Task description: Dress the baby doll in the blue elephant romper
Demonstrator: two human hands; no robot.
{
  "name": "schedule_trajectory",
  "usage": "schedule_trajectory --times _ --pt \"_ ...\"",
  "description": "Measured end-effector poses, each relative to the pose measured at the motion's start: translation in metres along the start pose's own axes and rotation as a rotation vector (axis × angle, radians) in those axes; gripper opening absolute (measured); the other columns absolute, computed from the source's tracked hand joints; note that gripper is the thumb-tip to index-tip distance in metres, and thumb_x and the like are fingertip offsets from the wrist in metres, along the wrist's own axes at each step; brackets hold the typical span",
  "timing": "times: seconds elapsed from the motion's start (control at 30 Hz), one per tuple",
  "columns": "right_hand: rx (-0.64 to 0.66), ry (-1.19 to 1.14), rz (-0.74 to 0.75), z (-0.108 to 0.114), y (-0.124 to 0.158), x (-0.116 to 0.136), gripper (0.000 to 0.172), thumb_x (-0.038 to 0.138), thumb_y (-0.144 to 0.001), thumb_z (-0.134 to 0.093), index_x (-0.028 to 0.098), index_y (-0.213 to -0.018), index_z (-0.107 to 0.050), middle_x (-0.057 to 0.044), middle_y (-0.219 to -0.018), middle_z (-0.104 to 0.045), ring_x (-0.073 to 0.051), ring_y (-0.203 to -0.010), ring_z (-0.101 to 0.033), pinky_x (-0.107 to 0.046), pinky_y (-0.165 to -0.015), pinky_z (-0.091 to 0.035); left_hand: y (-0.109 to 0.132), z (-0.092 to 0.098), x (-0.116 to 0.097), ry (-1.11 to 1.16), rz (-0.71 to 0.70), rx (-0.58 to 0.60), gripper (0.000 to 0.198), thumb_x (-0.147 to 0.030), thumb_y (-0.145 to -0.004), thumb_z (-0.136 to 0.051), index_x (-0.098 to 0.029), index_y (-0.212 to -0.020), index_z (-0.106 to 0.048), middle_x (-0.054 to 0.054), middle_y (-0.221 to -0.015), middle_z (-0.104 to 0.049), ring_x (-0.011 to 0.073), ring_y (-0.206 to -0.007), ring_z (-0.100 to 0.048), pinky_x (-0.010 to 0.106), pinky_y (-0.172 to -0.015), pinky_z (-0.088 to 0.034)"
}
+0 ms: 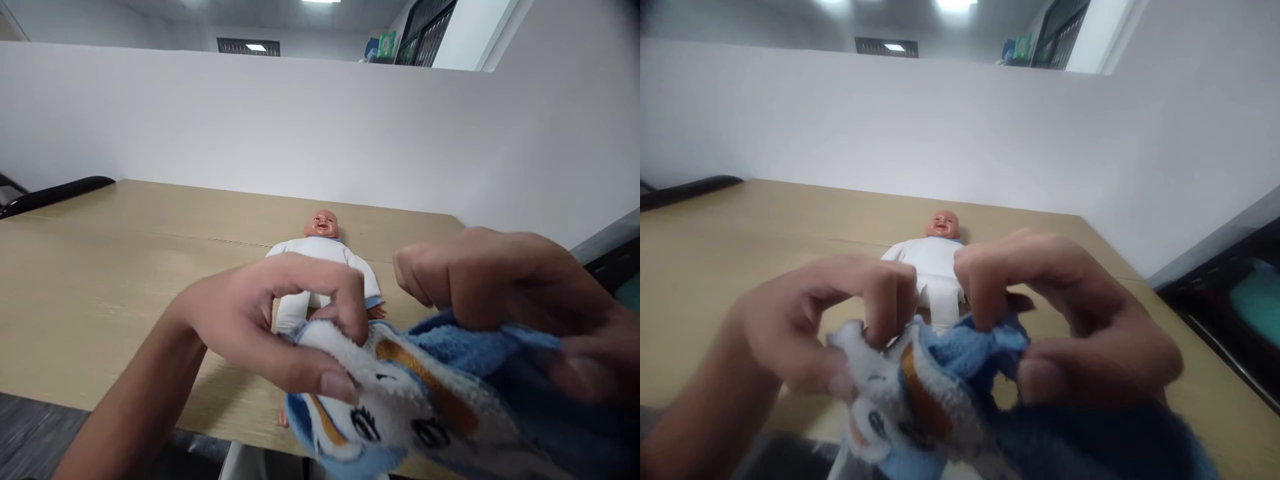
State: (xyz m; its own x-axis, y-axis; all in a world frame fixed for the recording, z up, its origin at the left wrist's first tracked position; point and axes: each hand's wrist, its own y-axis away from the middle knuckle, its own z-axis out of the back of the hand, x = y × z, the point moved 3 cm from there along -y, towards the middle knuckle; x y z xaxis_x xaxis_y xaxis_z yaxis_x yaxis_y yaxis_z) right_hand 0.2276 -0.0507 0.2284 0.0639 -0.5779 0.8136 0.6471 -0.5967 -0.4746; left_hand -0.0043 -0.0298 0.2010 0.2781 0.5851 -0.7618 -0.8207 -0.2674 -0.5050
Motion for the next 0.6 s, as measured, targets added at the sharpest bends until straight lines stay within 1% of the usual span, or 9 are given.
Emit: schedule_trajectory --times 0.07,0.13,0.23,0.27,0.33,0.4,0.43,0.5,0.6 --pt "0.056 0.014 -0.011 0.004 -0.011 -0.006 0.033 0.050 -0.094 -0.083 0.025 -0.078 -0.068 0.001 -0.075 -0.058 -0.019 -0.069 -0.055 -0.038 -0.074 -0.054 -0.009 0.012 -0.003 -0.033 0.022 0.037 0.026 -0.024 -0.085 -0.088 -0.025 -0.090 -0.063 0.005 -0.087 -0.070 0.0191 -0.076 -0.067 0.032 -0.069 -0.059" --pt "-0.072 -0.027 0.060 0.007 -0.019 -0.014 0.033 0.048 -0.090 -0.082 0.025 -0.074 -0.065 -0.002 -0.084 -0.055 -0.022 -0.078 -0.056 -0.042 -0.084 -0.055 -0.012 0.022 -0.003 -0.041 0.029 0.030 0.018 -0.023 -0.091 -0.080 -0.025 -0.094 -0.063 0.006 -0.092 -0.072 0.0194 -0.079 -0.069 0.032 -0.070 -0.060" --pt "-0.213 -0.120 0.116 -0.001 -0.025 -0.025 0.033 0.040 -0.085 -0.083 0.024 -0.068 -0.061 -0.004 -0.093 -0.054 -0.026 -0.090 -0.058 -0.046 -0.097 -0.054 -0.010 0.030 0.002 -0.041 0.022 -0.076 0.010 -0.025 -0.098 -0.073 -0.024 -0.100 -0.063 0.006 -0.097 -0.071 0.0171 -0.078 -0.067 0.029 -0.064 -0.057" --pt "-0.222 -0.155 0.093 -0.005 -0.026 -0.029 0.036 0.039 -0.086 -0.083 0.024 -0.067 -0.058 -0.004 -0.092 -0.054 -0.026 -0.090 -0.058 -0.045 -0.096 -0.054 -0.009 0.032 0.005 -0.032 0.014 -0.123 0.009 -0.027 -0.100 -0.071 -0.024 -0.102 -0.062 0.006 -0.098 -0.071 0.0161 -0.076 -0.066 0.028 -0.062 -0.056" --pt "-0.242 -0.293 0.082 -0.007 -0.028 -0.036 0.044 0.040 -0.091 -0.082 0.024 -0.066 -0.051 -0.002 -0.083 -0.051 -0.022 -0.078 -0.056 -0.040 -0.077 -0.055 -0.006 0.034 0.010 -0.009 -0.002 -0.220 0.011 -0.032 -0.104 -0.068 -0.024 -0.103 -0.061 0.002 -0.091 -0.067 0.0140 -0.071 -0.062 0.027 -0.060 -0.052" --pt "-0.225 -0.464 0.142 -0.003 -0.029 -0.040 0.051 0.041 -0.094 -0.083 0.025 -0.067 -0.043 0.003 -0.073 -0.044 -0.017 -0.061 -0.047 -0.035 -0.055 -0.047 -0.006 0.036 0.013 0.026 -0.045 -0.311 0.013 -0.034 -0.106 -0.067 -0.024 -0.103 -0.060 -0.003 -0.079 -0.058 0.0115 -0.064 -0.055 0.025 -0.058 -0.047" --pt "-0.192 -0.527 0.177 0.001 -0.029 -0.042 0.053 0.040 -0.094 -0.084 0.026 -0.068 -0.040 0.005 -0.070 -0.040 -0.016 -0.055 -0.041 -0.034 -0.048 -0.042 -0.006 0.037 0.014 0.036 -0.073 -0.350 0.014 -0.034 -0.106 -0.068 -0.024 -0.102 -0.060 -0.004 -0.075 -0.054 0.0104 -0.061 -0.052 0.025 -0.056 -0.045" --pt "-0.148 -0.574 0.192 0.012 -0.030 -0.046 0.056 0.039 -0.091 -0.087 0.027 -0.070 -0.037 0.007 -0.066 -0.035 -0.014 -0.048 -0.034 -0.034 -0.042 -0.036 -0.006 0.041 0.016 0.019 -0.119 -0.404 0.013 -0.032 -0.105 -0.071 -0.023 -0.103 -0.062 -0.004 -0.076 -0.052 0.0097 -0.061 -0.051 0.023 -0.053 -0.043" --pt "-0.187 -0.487 0.100 0.028 -0.031 -0.053 0.049 0.043 -0.088 -0.087 0.027 -0.075 -0.043 0.008 -0.066 -0.035 -0.013 -0.050 -0.031 -0.033 -0.044 -0.033 -0.002 0.047 0.019 -0.030 -0.116 -0.407 0.012 -0.030 -0.105 -0.071 -0.021 -0.108 -0.063 -0.001 -0.085 -0.061 0.0098 -0.067 -0.060 0.020 -0.052 -0.048"
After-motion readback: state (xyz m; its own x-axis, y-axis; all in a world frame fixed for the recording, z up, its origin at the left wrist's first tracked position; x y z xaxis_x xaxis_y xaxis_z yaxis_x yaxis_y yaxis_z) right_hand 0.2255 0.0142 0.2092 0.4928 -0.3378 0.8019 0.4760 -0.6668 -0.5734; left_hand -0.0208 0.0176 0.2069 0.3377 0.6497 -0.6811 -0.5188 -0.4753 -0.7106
